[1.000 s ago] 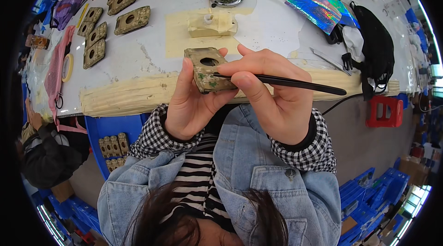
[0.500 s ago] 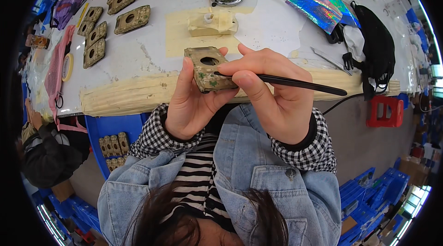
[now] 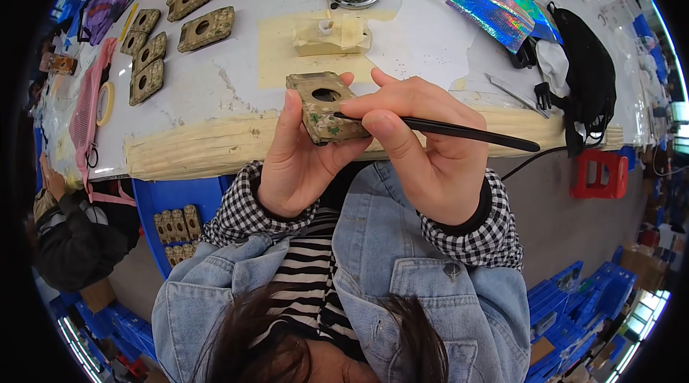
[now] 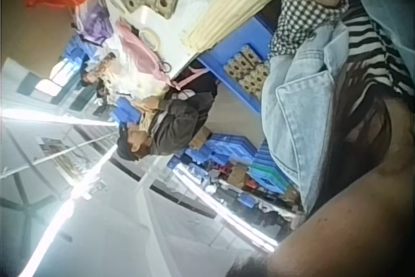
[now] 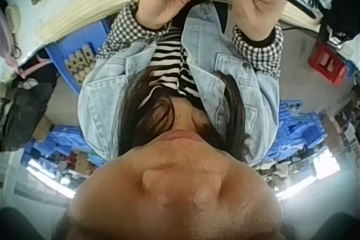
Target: Applying small decorative or camouflage elements to the surface of model tank hulls using a brush and tweezers.
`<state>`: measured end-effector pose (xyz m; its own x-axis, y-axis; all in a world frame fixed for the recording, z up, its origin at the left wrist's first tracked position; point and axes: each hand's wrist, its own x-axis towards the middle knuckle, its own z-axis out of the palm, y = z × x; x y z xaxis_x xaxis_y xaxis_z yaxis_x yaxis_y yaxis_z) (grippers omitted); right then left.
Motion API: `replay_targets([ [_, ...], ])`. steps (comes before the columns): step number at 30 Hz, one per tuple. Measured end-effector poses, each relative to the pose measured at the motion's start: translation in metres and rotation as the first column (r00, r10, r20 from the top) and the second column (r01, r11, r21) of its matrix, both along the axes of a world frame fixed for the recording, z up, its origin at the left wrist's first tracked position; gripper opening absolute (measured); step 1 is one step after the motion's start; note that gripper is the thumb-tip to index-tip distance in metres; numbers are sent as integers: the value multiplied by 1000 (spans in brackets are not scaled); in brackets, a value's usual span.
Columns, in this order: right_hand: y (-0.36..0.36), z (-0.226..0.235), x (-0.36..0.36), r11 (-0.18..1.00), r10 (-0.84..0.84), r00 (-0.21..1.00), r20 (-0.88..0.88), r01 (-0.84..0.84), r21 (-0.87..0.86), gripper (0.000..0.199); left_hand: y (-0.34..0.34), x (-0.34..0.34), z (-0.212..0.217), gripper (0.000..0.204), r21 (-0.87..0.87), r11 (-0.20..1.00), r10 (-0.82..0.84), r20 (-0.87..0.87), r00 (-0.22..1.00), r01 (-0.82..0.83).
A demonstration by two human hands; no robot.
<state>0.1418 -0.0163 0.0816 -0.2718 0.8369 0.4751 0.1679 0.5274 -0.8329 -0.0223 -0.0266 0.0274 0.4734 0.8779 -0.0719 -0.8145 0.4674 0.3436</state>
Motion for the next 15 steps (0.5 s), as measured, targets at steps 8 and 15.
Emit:
replay_targets([
  [8, 1, -1, 1, 1000, 3, 1000, -6, -3, -7, 15, 0, 1, -3, 56, 8, 1000, 13, -35, 999, -13],
  [15, 0, -3, 0, 1000, -9, 1000, -8, 9, -5, 16, 0, 0, 0, 47, -27, 1000, 5, 1, 1000, -5],
])
